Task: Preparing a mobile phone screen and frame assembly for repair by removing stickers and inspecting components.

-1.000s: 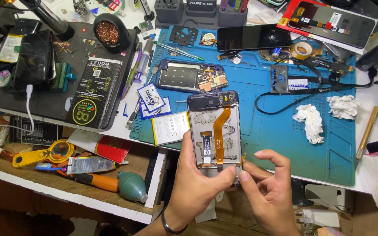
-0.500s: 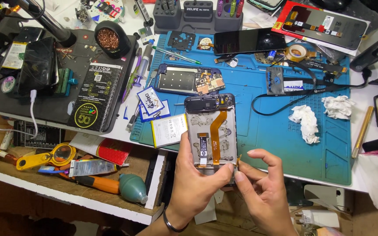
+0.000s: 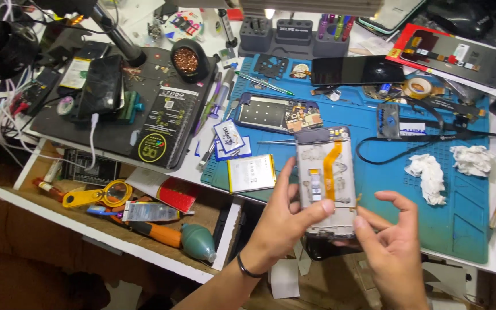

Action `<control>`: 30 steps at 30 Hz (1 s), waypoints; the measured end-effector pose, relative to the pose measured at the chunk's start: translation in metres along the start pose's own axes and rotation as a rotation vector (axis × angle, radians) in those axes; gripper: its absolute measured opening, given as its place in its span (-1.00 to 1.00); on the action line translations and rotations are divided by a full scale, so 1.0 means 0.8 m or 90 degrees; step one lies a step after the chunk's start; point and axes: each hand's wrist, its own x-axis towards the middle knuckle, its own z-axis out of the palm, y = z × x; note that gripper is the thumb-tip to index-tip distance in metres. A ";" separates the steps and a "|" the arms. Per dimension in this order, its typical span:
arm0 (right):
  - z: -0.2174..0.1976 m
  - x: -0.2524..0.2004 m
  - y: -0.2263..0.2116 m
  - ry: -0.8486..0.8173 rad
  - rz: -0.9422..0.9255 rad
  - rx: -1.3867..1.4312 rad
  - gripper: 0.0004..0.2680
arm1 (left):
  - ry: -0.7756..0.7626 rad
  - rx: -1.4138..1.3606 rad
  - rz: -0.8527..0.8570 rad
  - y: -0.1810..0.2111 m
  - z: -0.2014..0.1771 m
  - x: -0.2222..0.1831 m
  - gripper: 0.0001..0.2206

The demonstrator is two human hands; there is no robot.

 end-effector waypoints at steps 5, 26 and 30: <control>-0.032 0.029 0.006 -0.019 -0.003 -0.008 -0.69 | 0.050 0.147 0.156 0.032 -0.083 -0.002 -0.22; -0.062 0.044 0.023 -0.009 -0.055 0.012 -0.74 | -0.151 1.114 0.690 0.024 -0.121 0.147 -0.84; -0.058 0.040 0.019 0.012 -0.034 -0.017 -0.73 | -0.057 0.909 0.747 0.088 -0.140 0.116 -0.84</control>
